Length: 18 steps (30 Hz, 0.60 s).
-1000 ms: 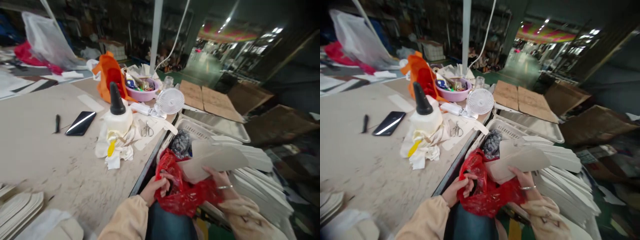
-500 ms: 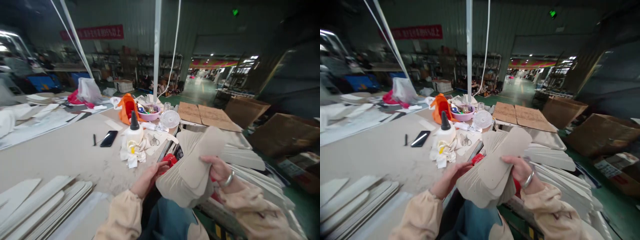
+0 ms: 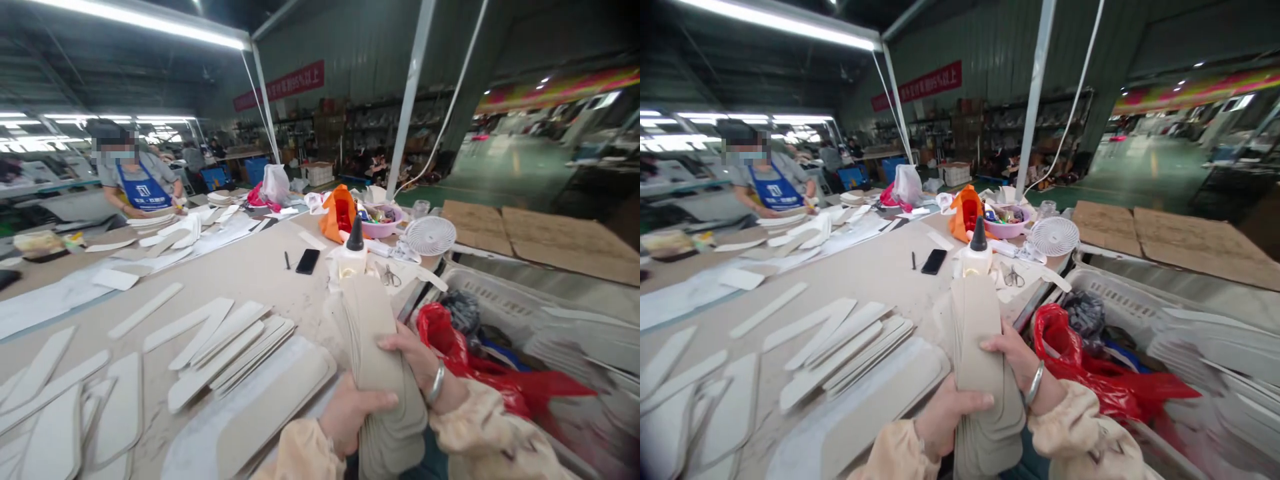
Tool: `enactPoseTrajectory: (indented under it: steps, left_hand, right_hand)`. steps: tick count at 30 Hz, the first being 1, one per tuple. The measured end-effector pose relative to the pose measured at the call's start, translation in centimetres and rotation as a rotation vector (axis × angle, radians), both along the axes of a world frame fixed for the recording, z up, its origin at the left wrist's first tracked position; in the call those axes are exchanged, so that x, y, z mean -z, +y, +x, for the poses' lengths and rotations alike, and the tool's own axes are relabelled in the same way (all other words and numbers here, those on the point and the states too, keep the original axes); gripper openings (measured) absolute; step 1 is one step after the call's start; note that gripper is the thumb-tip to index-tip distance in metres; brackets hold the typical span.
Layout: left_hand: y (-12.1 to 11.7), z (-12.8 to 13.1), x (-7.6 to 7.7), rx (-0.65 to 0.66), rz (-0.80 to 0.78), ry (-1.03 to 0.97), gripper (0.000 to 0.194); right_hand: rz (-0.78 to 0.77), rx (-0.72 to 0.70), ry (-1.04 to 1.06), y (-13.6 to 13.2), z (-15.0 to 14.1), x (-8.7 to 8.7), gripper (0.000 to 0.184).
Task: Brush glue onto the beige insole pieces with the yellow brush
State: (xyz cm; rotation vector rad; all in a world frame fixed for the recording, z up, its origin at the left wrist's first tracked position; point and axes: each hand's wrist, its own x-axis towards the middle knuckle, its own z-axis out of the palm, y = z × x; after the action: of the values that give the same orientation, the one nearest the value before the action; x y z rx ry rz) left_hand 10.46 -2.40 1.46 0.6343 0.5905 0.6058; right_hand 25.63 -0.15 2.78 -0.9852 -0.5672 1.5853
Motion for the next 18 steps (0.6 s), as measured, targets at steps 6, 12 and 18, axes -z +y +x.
enactPoseTrajectory:
  steps: [6,12,18]
  left_hand:
    - [1.2,-1.3,-0.3,-0.143,0.101,0.128,0.050]
    - [3.7,-0.4,-0.2,-0.175,0.191,0.210,0.059]
    - [10.9,-2.7,0.6,-0.137,0.377,0.542,0.093]
  right_hand:
    - [-0.007,-0.188,-0.011,1.4,-1.4,0.6,0.045]
    - [0.094,-0.279,-0.214,4.5,-0.7,-0.7,0.054]
    - [0.393,-0.249,-1.083,9.8,0.1,-3.2,0.058]
